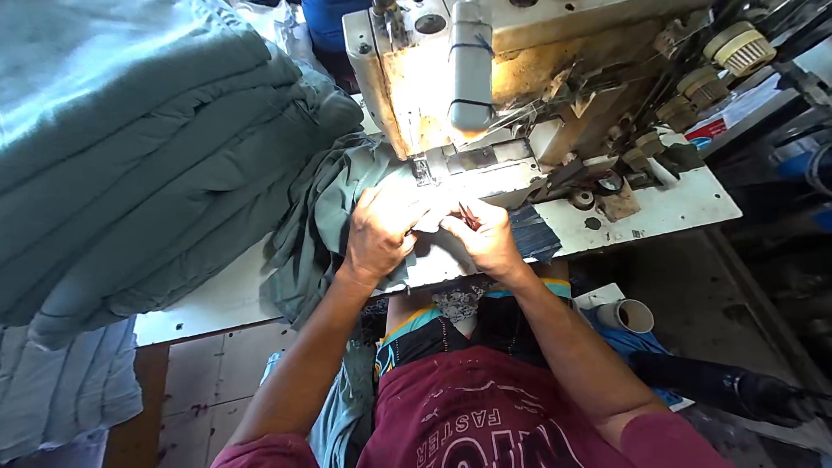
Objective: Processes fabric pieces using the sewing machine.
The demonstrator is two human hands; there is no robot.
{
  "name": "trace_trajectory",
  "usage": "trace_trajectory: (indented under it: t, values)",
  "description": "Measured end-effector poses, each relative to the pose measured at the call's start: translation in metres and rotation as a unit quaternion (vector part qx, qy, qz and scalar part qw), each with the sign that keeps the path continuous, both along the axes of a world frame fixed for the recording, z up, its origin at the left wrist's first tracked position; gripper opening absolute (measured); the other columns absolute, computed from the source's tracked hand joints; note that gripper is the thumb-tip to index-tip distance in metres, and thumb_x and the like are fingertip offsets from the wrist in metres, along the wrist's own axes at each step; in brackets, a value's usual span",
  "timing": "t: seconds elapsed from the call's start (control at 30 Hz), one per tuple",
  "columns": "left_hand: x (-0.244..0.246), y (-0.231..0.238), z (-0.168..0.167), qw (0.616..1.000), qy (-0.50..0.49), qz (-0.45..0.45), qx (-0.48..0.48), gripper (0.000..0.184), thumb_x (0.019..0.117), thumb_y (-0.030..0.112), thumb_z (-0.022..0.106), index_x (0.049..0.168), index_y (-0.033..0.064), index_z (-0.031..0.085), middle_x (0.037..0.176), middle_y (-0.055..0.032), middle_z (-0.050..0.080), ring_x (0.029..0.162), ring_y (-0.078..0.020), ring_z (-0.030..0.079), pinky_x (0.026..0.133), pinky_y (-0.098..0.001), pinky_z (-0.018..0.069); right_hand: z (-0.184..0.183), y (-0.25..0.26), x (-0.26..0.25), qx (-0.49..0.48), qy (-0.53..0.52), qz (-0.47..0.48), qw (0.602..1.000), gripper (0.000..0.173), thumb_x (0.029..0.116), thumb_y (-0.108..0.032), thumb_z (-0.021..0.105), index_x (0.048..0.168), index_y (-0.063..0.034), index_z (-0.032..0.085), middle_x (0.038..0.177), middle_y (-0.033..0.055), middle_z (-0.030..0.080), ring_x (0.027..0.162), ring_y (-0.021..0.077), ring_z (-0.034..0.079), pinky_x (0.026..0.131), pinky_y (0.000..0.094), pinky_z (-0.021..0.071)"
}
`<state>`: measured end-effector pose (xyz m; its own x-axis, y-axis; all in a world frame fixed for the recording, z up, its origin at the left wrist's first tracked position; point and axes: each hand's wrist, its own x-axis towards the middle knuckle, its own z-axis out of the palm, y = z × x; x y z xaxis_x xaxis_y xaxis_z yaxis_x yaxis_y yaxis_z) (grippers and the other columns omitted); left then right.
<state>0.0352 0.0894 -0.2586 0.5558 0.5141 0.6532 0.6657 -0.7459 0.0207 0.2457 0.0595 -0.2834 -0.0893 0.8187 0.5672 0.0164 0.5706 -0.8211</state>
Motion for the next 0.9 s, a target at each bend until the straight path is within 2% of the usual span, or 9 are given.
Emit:
trace_trajectory:
  t: [0.2,0.33,0.37,0.47,0.57,0.63,0.73,0.83,0.9]
  values:
    - [-0.008,0.0,0.009,1.0,0.022,-0.002,-0.01,0.024,0.0896,0.012,0.065,0.109,0.0132,0.08,0.111,-0.0093,0.075,0.107,-0.0306,0.067,0.093,-0.049,0.0484,-0.005,-0.003,-0.001,-0.034,0.014,0.0,0.999,0.018,0.0931,0.005,0.067,0.111,0.0016,0.07,0.097,0.0082,0.072,0.079,0.0116,0.067,0.07,0.0276,0.0592]
    - [0.0,-0.002,0.013,0.998,0.028,0.039,-0.032,0.042,0.0872,0.031,0.071,0.126,0.0154,0.073,0.128,-0.0069,0.07,0.116,-0.0282,0.063,0.097,-0.0478,0.0468,0.008,-0.002,-0.001,-0.035,0.011,-0.006,0.999,0.016,0.0941,0.003,0.067,0.11,0.0013,0.069,0.093,0.0074,0.07,0.073,0.0098,0.064,0.064,0.0248,0.0565]
    - [0.002,-0.002,0.012,0.998,0.025,0.054,-0.03,0.04,0.0884,0.032,0.07,0.125,0.0148,0.074,0.125,-0.0078,0.071,0.115,-0.0288,0.064,0.096,-0.048,0.0477,0.012,-0.002,0.0,-0.027,0.004,-0.008,1.0,0.016,0.0941,0.003,0.067,0.11,0.0009,0.069,0.092,0.0071,0.07,0.073,0.0094,0.064,0.063,0.0242,0.0563]
    - [0.006,0.005,0.01,0.997,-0.011,0.074,-0.021,0.026,0.0946,0.025,0.063,0.114,0.0155,0.078,0.111,-0.0069,0.075,0.104,-0.026,0.067,0.091,-0.0446,0.0491,0.022,0.0,-0.002,-0.008,-0.023,-0.021,0.999,0.012,0.0948,0.001,0.067,0.107,-0.0009,0.069,0.088,0.0059,0.068,0.071,0.0086,0.063,0.061,0.0235,0.0553]
    - [0.007,0.011,0.008,0.998,-0.019,0.064,0.001,0.022,0.0965,0.016,0.06,0.109,0.0138,0.078,0.105,-0.0075,0.075,0.098,-0.0257,0.068,0.087,-0.0443,0.0494,0.025,0.0,-0.002,-0.011,-0.024,-0.019,0.999,0.011,0.095,0.0,0.068,0.106,-0.0015,0.07,0.087,0.0054,0.069,0.069,0.0086,0.063,0.06,0.0232,0.0552]
    - [0.006,0.013,0.008,0.998,-0.007,0.069,0.013,0.023,0.0964,0.014,0.06,0.111,0.0157,0.078,0.105,-0.007,0.075,0.096,-0.0253,0.067,0.086,-0.0435,0.0489,0.023,-0.001,-0.003,-0.013,-0.014,-0.017,1.0,0.011,0.094,0.001,0.069,0.105,-0.0014,0.069,0.085,0.0059,0.068,0.066,0.0091,0.061,0.057,0.0233,0.0534]
    - [0.001,0.014,0.01,0.998,0.018,0.063,0.016,0.027,0.095,0.01,0.058,0.113,0.0154,0.078,0.106,-0.0091,0.074,0.096,-0.0274,0.067,0.086,-0.0445,0.0483,0.014,-0.005,-0.001,-0.016,0.001,-0.012,1.0,0.017,0.0928,0.003,0.069,0.109,0.0002,0.069,0.09,0.0072,0.07,0.069,0.0096,0.063,0.059,0.0238,0.0553]
    - [-0.004,0.011,0.015,0.998,0.043,0.05,0.008,0.025,0.0955,0.013,0.059,0.112,0.0145,0.077,0.103,-0.0105,0.074,0.096,-0.0293,0.067,0.087,-0.0464,0.0474,0.0,-0.007,0.0,-0.037,0.007,-0.007,0.999,0.018,0.0935,0.004,0.067,0.111,0.0007,0.069,0.092,0.0068,0.07,0.069,0.0094,0.062,0.06,0.024,0.0551]
    - [-0.006,0.008,0.021,0.997,0.067,0.041,-0.009,0.026,0.0971,0.016,0.058,0.115,0.0158,0.077,0.11,-0.0088,0.074,0.1,-0.029,0.066,0.088,-0.047,0.0468,-0.008,-0.007,-0.001,-0.047,0.017,0.002,0.999,0.02,0.0936,0.004,0.067,0.113,0.0011,0.069,0.094,0.0073,0.071,0.072,0.0102,0.064,0.062,0.0253,0.0562]
